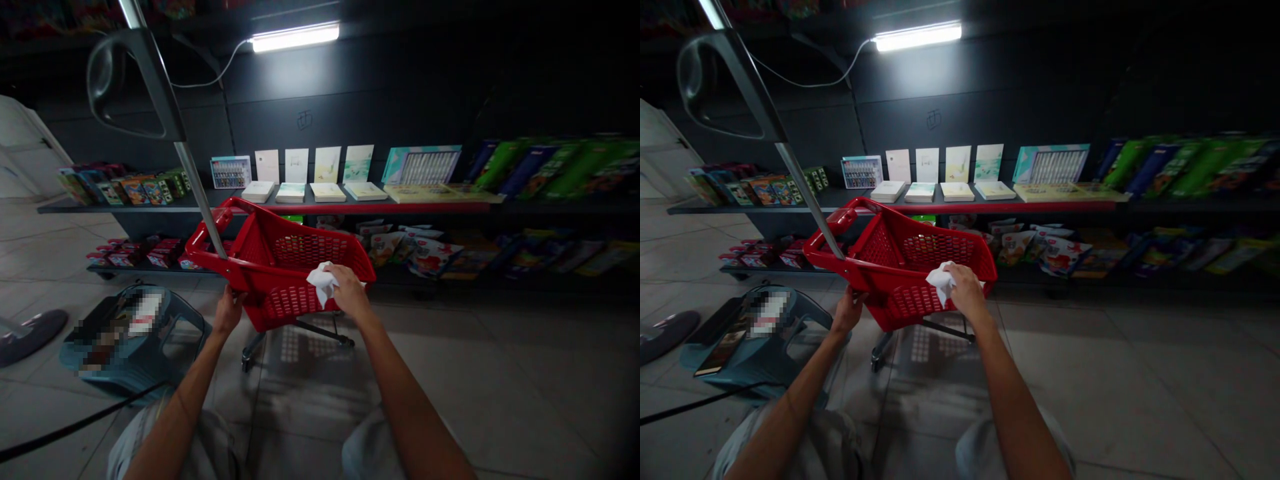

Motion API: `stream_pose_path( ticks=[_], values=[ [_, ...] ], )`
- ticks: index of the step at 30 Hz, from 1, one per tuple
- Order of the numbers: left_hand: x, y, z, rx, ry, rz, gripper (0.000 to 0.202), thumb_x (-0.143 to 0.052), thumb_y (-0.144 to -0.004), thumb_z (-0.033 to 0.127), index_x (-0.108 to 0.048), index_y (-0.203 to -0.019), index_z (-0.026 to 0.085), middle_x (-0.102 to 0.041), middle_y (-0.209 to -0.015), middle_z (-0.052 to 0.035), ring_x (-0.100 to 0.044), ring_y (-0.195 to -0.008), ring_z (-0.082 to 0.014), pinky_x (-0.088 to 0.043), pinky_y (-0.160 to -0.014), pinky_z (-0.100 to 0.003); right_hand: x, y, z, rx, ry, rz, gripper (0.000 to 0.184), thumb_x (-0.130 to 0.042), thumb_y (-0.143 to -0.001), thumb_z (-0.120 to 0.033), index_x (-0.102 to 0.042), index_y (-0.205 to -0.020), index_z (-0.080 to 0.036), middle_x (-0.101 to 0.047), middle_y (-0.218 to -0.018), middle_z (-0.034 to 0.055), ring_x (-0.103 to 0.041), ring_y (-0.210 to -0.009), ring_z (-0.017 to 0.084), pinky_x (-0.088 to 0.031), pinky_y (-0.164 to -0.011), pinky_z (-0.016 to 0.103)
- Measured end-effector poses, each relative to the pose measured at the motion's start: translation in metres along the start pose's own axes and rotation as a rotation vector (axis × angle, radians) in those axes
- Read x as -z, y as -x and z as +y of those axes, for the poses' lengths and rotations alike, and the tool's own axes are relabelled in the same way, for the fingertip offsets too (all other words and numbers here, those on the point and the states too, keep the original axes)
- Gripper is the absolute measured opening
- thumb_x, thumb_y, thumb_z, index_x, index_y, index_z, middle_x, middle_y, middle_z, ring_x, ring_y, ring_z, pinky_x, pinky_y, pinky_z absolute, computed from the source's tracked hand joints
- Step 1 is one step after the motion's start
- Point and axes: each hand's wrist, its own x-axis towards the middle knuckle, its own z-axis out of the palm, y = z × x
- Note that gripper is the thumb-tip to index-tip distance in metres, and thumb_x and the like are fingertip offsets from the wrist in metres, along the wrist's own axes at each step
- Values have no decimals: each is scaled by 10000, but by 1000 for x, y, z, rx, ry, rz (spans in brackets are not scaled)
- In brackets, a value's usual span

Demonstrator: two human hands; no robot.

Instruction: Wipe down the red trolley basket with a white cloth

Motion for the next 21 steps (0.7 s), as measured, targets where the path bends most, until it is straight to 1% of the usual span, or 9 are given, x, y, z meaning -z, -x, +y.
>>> stream_pose_path(
  ticks=[3,6,8,10,13,15,17,19,21],
  values=[
    [-1,-4,-4,-8,10,22,300,-602,-915,364,-515,-1158,211,-775,-1050,-108,-762,-963,-267,-590,-861,-397,18,10,31,-82,48,-5,620,-441,-710,21,-661,-1247,-199,-670,-1286,107,-575,-1235,261,-441,-1128,445],
    [-3,-5,-9,-32,27,32,294,-564,-934,384,-503,-1161,208,-766,-1046,-117,-755,-960,-272,-589,-862,-412,27,21,45,-149,93,12,620,-428,-725,19,-652,-1264,-189,-653,-1318,117,-562,-1261,262,-435,-1142,436],
    [-6,-5,-11,-39,24,50,320,-537,-947,385,-496,-1199,193,-756,-1072,-140,-749,-970,-283,-588,-878,-440,28,26,41,-169,120,29,629,-422,-732,22,-644,-1282,-186,-636,-1354,118,-539,-1298,266,-431,-1149,435],
    [-10,-4,-10,-48,22,83,391,-517,-955,385,-479,-1276,166,-740,-1123,-169,-739,-1010,-297,-582,-914,-478,27,29,31,-174,145,37,616,-429,-754,17,-641,-1294,-190,-632,-1363,118,-522,-1319,275,-437,-1144,438],
    [-18,2,-4,-104,71,160,597,-551,-941,387,-391,-1454,127,-659,-1328,-216,-669,-1221,-309,-524,-1064,-519,25,30,9,-165,170,24,582,-456,-785,6,-646,-1293,-206,-639,-1354,115,-527,-1309,283,-460,-1120,442],
    [-25,10,3,-124,102,210,804,-610,-912,394,-257,-1574,105,-475,-1551,-256,-507,-1437,-324,-414,-1196,-524,24,28,-5,-154,165,12,560,-482,-796,-4,-653,-1284,-219,-646,-1353,108,-543,-1289,282,-472,-1108,443],
    [-31,19,11,-101,95,234,988,-649,-894,414,-93,-1639,82,-188,-1700,-276,-255,-1584,-353,-282,-1279,-531,23,25,-19,-143,142,2,538,-507,-805,-17,-656,-1277,-228,-652,-1351,99,-555,-1274,279,-482,-1100,443],
    [-37,28,20,-90,64,217,1082,-656,-898,430,36,-1658,94,45,-1734,-252,-69,-1615,-375,-215,-1297,-554,19,23,-31,-124,109,-4,512,-524,-815,-30,-657,-1267,-230,-656,-1344,94,-557,-1272,276,-486,-1097,442],
    [-40,36,29,-127,20,205,1078,-640,-915,400,87,-1663,130,161,-1729,-214,-9,-1614,-377,-217,-1293,-565,14,21,-41,-98,79,-8,498,-531,-821,-33,-654,-1262,-230,-658,-1336,93,-556,-1274,274,-484,-1100,446]
  ],
)
